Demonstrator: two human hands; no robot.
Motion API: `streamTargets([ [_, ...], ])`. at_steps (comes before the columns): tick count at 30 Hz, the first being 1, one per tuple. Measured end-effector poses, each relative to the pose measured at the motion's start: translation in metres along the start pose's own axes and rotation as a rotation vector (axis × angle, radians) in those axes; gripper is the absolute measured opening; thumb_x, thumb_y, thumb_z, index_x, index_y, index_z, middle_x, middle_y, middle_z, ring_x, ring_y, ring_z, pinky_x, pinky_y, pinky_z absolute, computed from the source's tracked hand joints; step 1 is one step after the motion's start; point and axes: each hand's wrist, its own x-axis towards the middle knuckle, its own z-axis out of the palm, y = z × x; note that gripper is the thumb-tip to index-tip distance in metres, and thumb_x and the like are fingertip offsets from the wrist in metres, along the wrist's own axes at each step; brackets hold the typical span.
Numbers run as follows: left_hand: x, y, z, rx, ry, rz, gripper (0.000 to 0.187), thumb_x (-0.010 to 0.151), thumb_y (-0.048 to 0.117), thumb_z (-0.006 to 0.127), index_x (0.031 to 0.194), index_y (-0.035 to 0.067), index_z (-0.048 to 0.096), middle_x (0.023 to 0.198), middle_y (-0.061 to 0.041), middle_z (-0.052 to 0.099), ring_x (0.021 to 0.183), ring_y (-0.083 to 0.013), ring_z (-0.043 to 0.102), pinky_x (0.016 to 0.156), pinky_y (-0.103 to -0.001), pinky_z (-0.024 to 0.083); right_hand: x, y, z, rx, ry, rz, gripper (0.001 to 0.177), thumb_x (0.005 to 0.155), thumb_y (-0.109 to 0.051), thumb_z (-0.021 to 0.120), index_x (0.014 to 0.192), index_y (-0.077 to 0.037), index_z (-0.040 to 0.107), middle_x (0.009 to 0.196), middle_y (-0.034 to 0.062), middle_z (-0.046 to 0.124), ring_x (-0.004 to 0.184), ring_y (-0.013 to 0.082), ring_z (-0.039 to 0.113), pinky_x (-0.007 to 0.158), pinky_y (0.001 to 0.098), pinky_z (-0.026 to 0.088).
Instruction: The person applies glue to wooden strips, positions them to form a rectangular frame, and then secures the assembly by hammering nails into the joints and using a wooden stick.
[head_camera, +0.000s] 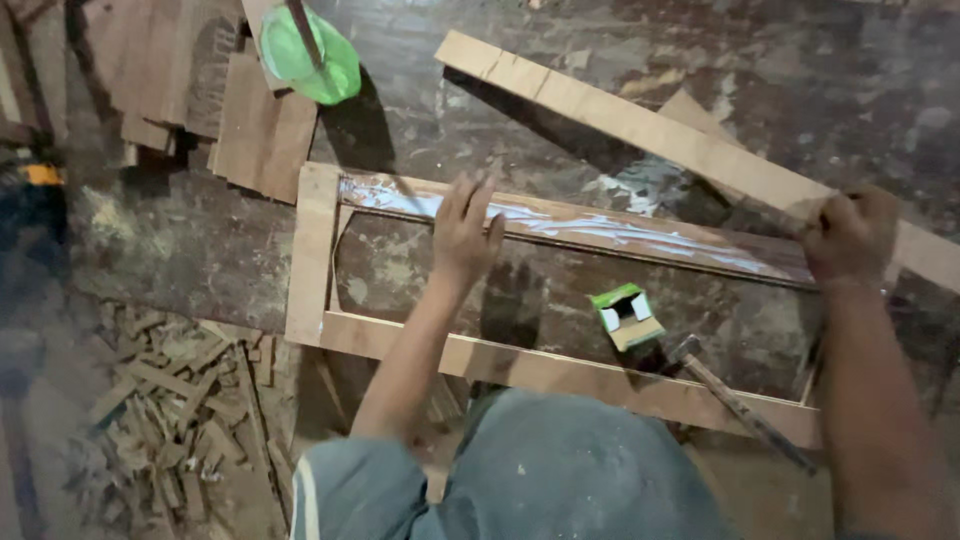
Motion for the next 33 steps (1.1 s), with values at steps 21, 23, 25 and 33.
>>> streamTargets([
  [21, -0.005, -0.141, -0.028, 0.071, -0.637, -0.092, 0.078, 0.064, 0.022, 0.092, 0.134, 0.008, 0.058, 0.135, -0.014, 0.058, 0.128, -0.0417, 0.049, 0.111, -0.049, 0.039, -0.031, -0.113, 0.01, 0.33, -0.297, -0.104, 0.073, 0.073, -0.043, 0.095, 0.127, -0.007, 0.062, 0.125, 0.0125, 0.062, 0.113, 0.0323, 0.061, 0.102, 0.0425, 0.053],
  [23, -0.007, -0.144, -0.03, 0.093, -0.614, -0.062, 0.079, 0.063, 0.023, 0.092, 0.134, 0.009, 0.059, 0.133, -0.013, 0.058, 0.128, -0.0409, 0.048, 0.113, -0.049, 0.038, -0.023, -0.123, 0.009, 0.273, -0.309, -0.11, 0.072, 0.071, -0.045, 0.094, 0.125, -0.009, 0.064, 0.124, 0.0101, 0.063, 0.115, 0.0307, 0.062, 0.104, 0.044, 0.05],
  [25, -0.006, -0.148, -0.029, 0.123, -0.603, -0.05, 0.079, 0.063, 0.023, 0.092, 0.134, 0.009, 0.059, 0.133, -0.013, 0.057, 0.129, -0.0409, 0.047, 0.113, -0.048, 0.038, -0.016, -0.13, 0.009, 0.137, -0.297, -0.159, 0.072, 0.063, -0.045, 0.094, 0.12, -0.011, 0.067, 0.128, 0.0077, 0.067, 0.12, 0.0293, 0.064, 0.108, 0.0484, 0.046],
  [33, -0.007, -0.172, -0.046, 0.176, -0.692, -0.057, 0.081, 0.069, 0.017, 0.087, 0.14, -0.001, 0.053, 0.138, -0.022, 0.052, 0.132, -0.0456, 0.042, 0.115, -0.049, 0.035, -0.013, -0.123, 0.0, 0.258, -0.421, -0.142, 0.045, 0.088, -0.023, 0.085, 0.13, -0.014, 0.071, 0.13, 0.0057, 0.065, 0.119, 0.0274, 0.061, 0.107, 0.0407, 0.05],
])
